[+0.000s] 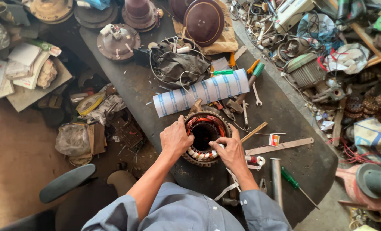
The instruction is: The person works on a disassembled motor stator, inserting white insulating strips into the copper windings. They use a hammer to tap the strips into place and a screwdriver to adjust the components. The work is performed on a cluttered workbench in a workshop.
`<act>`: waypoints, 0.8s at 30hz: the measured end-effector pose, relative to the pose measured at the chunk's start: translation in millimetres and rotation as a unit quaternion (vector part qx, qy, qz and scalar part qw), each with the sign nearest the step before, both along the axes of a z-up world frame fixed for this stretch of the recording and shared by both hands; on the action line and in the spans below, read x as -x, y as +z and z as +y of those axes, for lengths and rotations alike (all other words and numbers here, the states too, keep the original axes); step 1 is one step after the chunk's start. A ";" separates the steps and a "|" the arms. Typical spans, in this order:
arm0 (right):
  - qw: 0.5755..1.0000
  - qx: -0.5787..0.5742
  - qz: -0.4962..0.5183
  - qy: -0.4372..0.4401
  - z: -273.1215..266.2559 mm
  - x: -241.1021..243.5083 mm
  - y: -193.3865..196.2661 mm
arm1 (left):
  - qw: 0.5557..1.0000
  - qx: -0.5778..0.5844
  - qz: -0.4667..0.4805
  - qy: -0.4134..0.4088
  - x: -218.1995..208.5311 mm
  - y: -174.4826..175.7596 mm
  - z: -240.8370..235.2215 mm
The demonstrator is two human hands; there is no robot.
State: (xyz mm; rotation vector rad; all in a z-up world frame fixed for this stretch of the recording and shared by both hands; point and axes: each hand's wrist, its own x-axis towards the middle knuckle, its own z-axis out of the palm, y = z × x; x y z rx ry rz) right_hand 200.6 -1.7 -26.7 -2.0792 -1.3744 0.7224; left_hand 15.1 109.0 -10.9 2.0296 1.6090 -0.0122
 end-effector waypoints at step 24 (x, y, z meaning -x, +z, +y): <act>0.995 0.014 0.003 -0.102 -17.5 23.2 2.7 | 0.990 0.108 -0.014 -0.085 14.5 -15.6 26.5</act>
